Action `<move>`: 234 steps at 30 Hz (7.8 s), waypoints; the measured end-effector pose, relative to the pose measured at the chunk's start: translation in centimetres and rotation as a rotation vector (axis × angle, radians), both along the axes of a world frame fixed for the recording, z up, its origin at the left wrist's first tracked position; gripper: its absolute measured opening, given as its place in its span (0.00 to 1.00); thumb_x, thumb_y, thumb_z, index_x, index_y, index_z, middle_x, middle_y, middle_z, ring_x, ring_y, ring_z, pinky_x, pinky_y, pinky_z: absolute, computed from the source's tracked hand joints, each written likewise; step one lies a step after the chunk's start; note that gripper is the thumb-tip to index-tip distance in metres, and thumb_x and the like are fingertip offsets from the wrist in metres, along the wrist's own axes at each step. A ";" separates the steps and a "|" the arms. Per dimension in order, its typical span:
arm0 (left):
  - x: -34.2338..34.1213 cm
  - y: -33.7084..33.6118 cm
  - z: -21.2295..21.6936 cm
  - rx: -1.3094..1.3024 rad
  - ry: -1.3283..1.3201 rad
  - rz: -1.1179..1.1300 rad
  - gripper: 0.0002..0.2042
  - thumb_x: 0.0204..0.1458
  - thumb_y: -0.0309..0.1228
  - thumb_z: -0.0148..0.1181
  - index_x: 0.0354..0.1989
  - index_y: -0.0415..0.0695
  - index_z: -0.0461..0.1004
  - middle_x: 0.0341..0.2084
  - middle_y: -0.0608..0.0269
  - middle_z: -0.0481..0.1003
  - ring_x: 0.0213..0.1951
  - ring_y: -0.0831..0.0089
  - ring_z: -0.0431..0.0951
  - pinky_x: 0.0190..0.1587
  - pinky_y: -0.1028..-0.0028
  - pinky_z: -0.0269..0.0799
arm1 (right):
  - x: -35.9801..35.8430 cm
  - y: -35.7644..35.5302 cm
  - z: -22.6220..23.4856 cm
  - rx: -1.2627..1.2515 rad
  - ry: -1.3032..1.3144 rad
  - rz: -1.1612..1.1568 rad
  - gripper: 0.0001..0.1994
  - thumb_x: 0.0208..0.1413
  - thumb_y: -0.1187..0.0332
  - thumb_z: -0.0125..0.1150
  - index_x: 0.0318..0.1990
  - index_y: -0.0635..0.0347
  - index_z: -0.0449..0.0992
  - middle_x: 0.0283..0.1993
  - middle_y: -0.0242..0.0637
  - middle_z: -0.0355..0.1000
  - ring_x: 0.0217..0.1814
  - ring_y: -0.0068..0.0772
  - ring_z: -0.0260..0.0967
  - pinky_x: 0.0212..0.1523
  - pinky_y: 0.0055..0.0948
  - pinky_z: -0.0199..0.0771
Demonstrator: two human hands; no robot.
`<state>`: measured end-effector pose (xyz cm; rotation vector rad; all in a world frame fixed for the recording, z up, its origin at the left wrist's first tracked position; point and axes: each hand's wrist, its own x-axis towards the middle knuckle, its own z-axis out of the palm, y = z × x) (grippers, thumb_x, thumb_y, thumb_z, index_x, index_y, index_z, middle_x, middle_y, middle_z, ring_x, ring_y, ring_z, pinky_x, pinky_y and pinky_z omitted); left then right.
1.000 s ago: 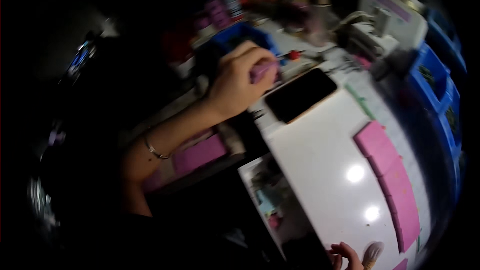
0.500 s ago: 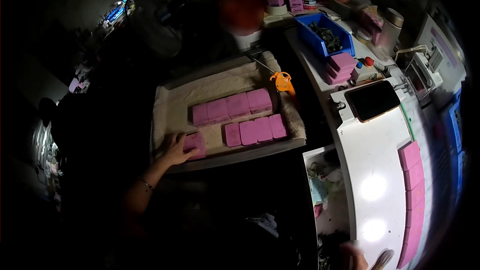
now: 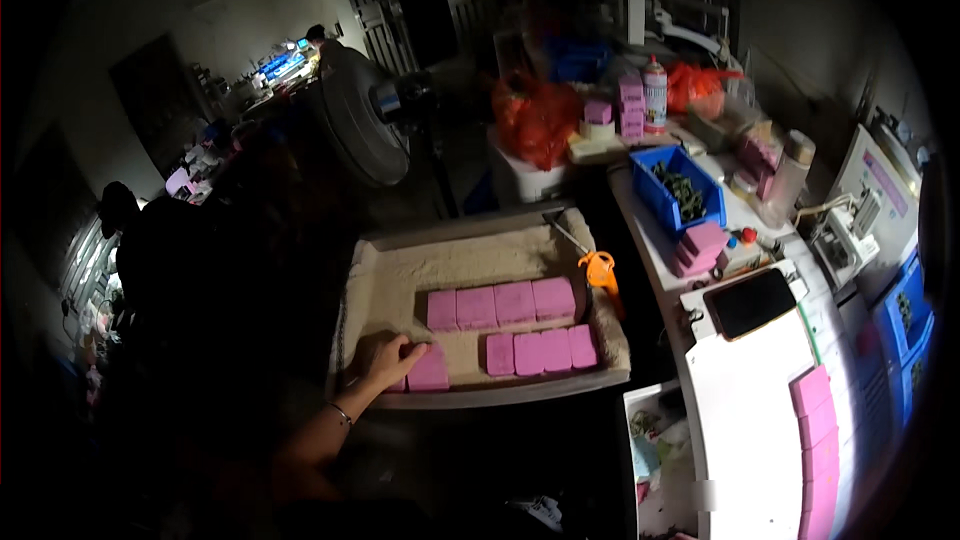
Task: The person assembles small keychains by placing metal rings into pink plastic molds, wiping the molds with a cloth, and closing them. The person repeatedly opens and closes the molds, places the finished keychains into blue bins, and interacts with a control panel.
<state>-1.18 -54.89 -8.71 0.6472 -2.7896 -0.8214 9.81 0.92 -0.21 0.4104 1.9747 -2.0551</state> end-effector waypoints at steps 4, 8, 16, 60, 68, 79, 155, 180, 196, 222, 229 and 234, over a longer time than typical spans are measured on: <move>-0.4 0.2 1.2 -0.048 -0.152 0.034 0.35 0.42 0.60 0.57 0.35 0.30 0.72 0.32 0.42 0.75 0.36 0.54 0.76 0.39 0.64 0.70 | 0.4 -0.2 0.0 0.080 -0.003 0.037 0.14 0.57 0.67 0.52 0.46 0.70 0.69 0.36 0.40 0.71 0.37 0.27 0.68 0.36 0.21 0.66; -0.2 0.4 2.8 -0.054 -0.194 -0.058 0.33 0.44 0.59 0.55 0.34 0.32 0.73 0.31 0.45 0.76 0.36 0.56 0.76 0.39 0.65 0.70 | 1.0 -0.2 0.0 0.124 -0.001 0.059 0.13 0.57 0.67 0.51 0.44 0.70 0.70 0.34 0.39 0.70 0.34 0.26 0.67 0.33 0.20 0.65; -1.8 1.1 2.4 -0.313 0.064 -0.279 0.17 0.51 0.46 0.55 0.36 0.45 0.78 0.31 0.55 0.78 0.33 0.61 0.78 0.36 0.67 0.71 | 2.9 -0.2 -0.4 0.176 0.014 -0.017 0.12 0.57 0.68 0.51 0.41 0.69 0.70 0.30 0.37 0.70 0.29 0.22 0.65 0.27 0.17 0.63; -4.8 53.8 13.6 0.658 0.028 -2.143 0.37 0.35 0.20 0.64 0.58 0.30 0.55 0.53 0.44 0.58 0.54 0.52 0.63 0.55 0.65 0.63 | 1.9 7.5 4.4 0.329 0.146 -0.469 0.19 0.46 0.61 0.69 0.21 0.59 0.62 0.18 0.27 0.61 0.19 0.16 0.58 0.21 0.19 0.60; -4.5 54.3 12.9 0.707 -0.111 -2.092 0.32 0.40 0.20 0.64 0.57 0.31 0.59 0.54 0.47 0.59 0.52 0.57 0.69 0.47 0.67 0.76 | 1.8 9.0 4.3 0.038 -0.001 -0.337 0.16 0.50 0.60 0.64 0.30 0.60 0.65 0.25 0.27 0.62 0.25 0.17 0.58 0.26 0.19 0.59; -5.8 55.2 12.3 0.766 -0.093 -2.033 0.31 0.39 0.19 0.56 0.58 0.36 0.61 0.51 0.44 0.66 0.51 0.54 0.71 0.48 0.70 0.71 | 4.5 9.4 3.4 0.732 0.268 -0.516 0.29 0.41 0.71 0.58 0.55 0.63 0.59 0.47 0.45 0.62 0.38 0.35 0.66 0.35 0.27 0.69; -5.4 54.5 10.6 0.756 0.117 -1.330 0.12 0.51 0.19 0.47 0.43 0.30 0.72 0.35 0.50 0.74 0.39 0.68 0.73 0.42 0.75 0.68 | 1.1 9.3 8.3 -0.396 0.110 -0.665 0.06 0.53 0.80 0.56 0.35 0.68 0.65 0.24 0.43 0.71 0.17 0.23 0.68 0.13 0.18 0.64; -1.5 53.2 15.0 1.300 -0.639 -1.208 0.14 0.46 0.14 0.59 0.44 0.30 0.71 0.38 0.51 0.75 0.38 0.72 0.78 0.40 0.78 0.76 | 3.5 8.6 5.8 -0.328 0.307 -0.620 0.11 0.62 0.72 0.41 0.46 0.71 0.66 0.32 0.44 0.71 0.25 0.23 0.69 0.24 0.17 0.68; -0.3 53.6 12.1 1.479 -0.536 -1.317 0.12 0.48 0.13 0.57 0.42 0.28 0.68 0.36 0.49 0.74 0.38 0.67 0.78 0.42 0.74 0.77 | 2.6 9.4 4.5 -0.828 0.131 -0.512 0.17 0.63 0.64 0.42 0.31 0.70 0.70 0.18 0.38 0.65 0.12 0.16 0.51 0.14 0.14 0.51; -31.7 35.9 15.8 0.614 0.665 -0.258 0.27 0.49 0.23 0.60 0.58 0.34 0.58 0.51 0.55 0.65 0.28 0.76 0.74 0.31 0.79 0.72 | 5.1 6.1 4.4 0.799 0.038 0.146 0.07 0.53 0.67 0.55 0.37 0.58 0.76 0.31 0.46 0.73 0.32 0.50 0.71 0.34 0.39 0.70; -15.1 49.4 12.5 0.446 0.170 -1.519 0.20 0.47 0.29 0.62 0.48 0.35 0.67 0.44 0.53 0.69 0.35 0.67 0.74 0.36 0.74 0.72 | 3.6 7.9 5.3 0.884 0.143 0.172 0.10 0.47 0.72 0.59 0.39 0.57 0.76 0.27 0.41 0.73 0.29 0.43 0.72 0.31 0.33 0.73; -5.4 55.3 10.4 0.137 0.200 -1.743 0.39 0.36 0.41 0.70 0.54 0.33 0.59 0.49 0.49 0.63 0.51 0.53 0.63 0.53 0.62 0.61 | 2.2 8.3 6.2 1.152 0.394 -0.106 0.10 0.48 0.69 0.60 0.38 0.60 0.74 0.32 0.38 0.74 0.30 0.38 0.72 0.28 0.31 0.73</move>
